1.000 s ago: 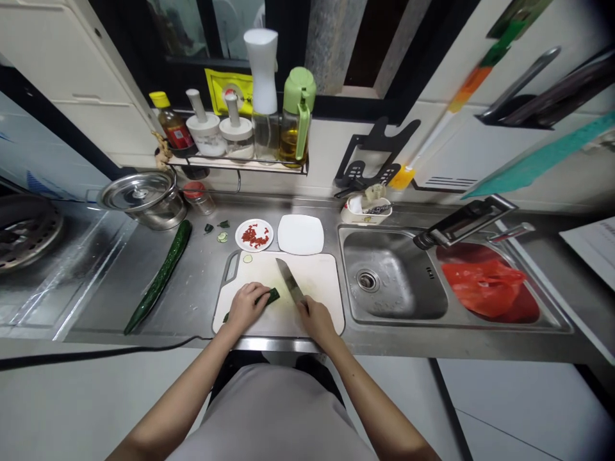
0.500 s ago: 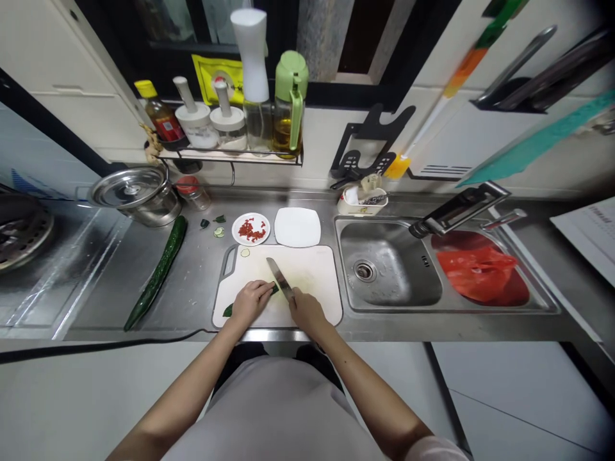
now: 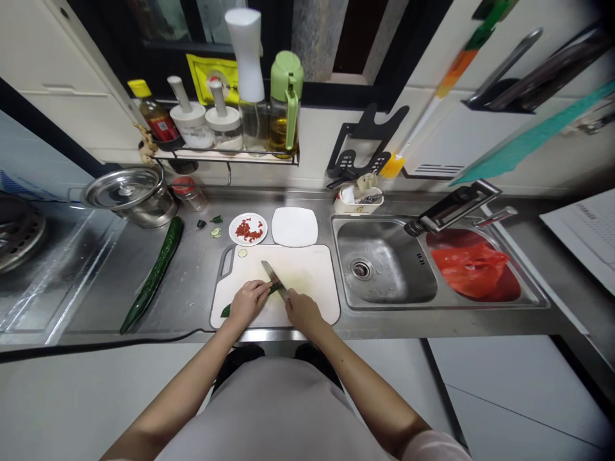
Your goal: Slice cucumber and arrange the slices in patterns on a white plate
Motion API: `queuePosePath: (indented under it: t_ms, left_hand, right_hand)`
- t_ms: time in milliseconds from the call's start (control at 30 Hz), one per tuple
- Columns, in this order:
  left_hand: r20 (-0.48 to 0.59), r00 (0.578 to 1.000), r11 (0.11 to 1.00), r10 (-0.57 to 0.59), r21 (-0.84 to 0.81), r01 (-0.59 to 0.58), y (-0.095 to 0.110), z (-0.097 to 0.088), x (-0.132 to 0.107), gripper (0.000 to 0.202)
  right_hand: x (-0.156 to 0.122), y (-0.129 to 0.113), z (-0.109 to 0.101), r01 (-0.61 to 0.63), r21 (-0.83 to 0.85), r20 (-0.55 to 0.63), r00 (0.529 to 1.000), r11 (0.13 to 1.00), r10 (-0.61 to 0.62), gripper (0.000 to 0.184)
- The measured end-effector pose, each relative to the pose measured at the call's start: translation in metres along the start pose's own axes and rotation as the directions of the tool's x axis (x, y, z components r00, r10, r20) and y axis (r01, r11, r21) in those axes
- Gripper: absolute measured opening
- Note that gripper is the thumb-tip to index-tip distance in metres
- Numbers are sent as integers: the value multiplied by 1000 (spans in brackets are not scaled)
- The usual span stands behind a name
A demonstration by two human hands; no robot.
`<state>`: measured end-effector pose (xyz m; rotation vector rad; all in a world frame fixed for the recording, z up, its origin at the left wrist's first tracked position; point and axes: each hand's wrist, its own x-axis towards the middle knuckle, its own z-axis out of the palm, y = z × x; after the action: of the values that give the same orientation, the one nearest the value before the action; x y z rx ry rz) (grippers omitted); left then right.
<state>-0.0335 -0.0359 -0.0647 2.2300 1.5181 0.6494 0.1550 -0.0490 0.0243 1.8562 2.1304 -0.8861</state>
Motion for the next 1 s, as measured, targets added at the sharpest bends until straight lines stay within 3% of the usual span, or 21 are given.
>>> queuePosePath:
  t_ms: [500,1000]
  left_hand:
    - [-3,1000,1000,10,7,-10,3,-1,-1,30]
    - [1,999,997,50,62,-50,4,-1,-3,31]
  right_hand:
    - [4,-5,6,3,-31,15,1000,1000,-3,27]
    - [26,-18,16,48,-64,-82,995,997,-53,29]
